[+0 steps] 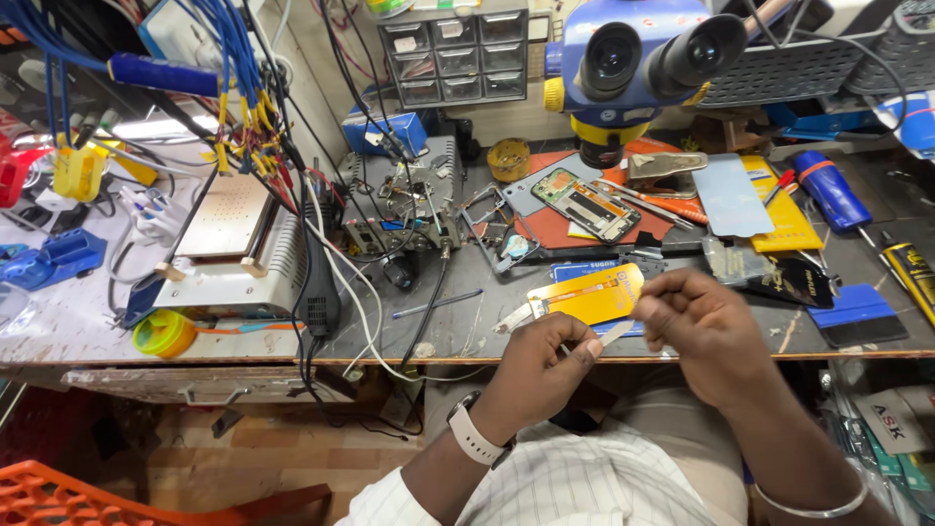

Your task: The person holds a disassembled phone frame and uses a thin metal blade to scrape old adhesive and residue from the frame edges and back surface. They rotate the phone to work on different sides, occasionally setting it down and picking it back up to continue scraping.

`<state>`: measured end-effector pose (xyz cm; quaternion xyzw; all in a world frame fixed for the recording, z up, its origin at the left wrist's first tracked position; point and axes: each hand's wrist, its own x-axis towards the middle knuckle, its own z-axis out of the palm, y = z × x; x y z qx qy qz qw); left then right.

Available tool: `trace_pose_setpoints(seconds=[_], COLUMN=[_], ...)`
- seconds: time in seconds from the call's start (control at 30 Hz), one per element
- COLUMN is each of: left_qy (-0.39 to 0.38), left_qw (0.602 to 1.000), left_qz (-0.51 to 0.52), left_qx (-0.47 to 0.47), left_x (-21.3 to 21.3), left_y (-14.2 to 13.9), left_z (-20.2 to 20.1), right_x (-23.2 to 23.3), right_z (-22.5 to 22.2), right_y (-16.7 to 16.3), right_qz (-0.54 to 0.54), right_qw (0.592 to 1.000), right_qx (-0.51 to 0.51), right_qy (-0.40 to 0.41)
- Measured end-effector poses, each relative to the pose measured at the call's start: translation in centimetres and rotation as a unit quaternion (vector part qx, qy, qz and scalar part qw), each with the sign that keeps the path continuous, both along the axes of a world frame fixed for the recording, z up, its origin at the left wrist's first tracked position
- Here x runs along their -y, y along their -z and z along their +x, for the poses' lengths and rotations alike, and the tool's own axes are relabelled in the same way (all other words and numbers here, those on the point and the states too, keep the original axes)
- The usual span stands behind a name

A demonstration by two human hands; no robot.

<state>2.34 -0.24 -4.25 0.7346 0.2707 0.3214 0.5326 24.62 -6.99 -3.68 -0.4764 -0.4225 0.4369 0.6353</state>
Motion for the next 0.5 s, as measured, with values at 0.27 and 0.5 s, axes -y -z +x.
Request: trace_pose_setpoints(seconds=[0.27, 0.5], left_qy=[-0.033, -0.005], left_qw=[0.999, 0.998], left_qz=[0.034, 0.04], left_qx=[-0.025, -0.046], left_x=[-0.1, -0.2], left_y=[-0.8, 0.3], left_z=[-0.9, -0.9], right_x=[0.0, -0.2], right_z=[0.2, 1.1], right_y=[-0.3, 2.4], right_qz=[-0.151, -0.182], right_qw=[0.987, 0.975], right_qx=[-0.014, 0.106], right_qy=[-0.047, -0.069])
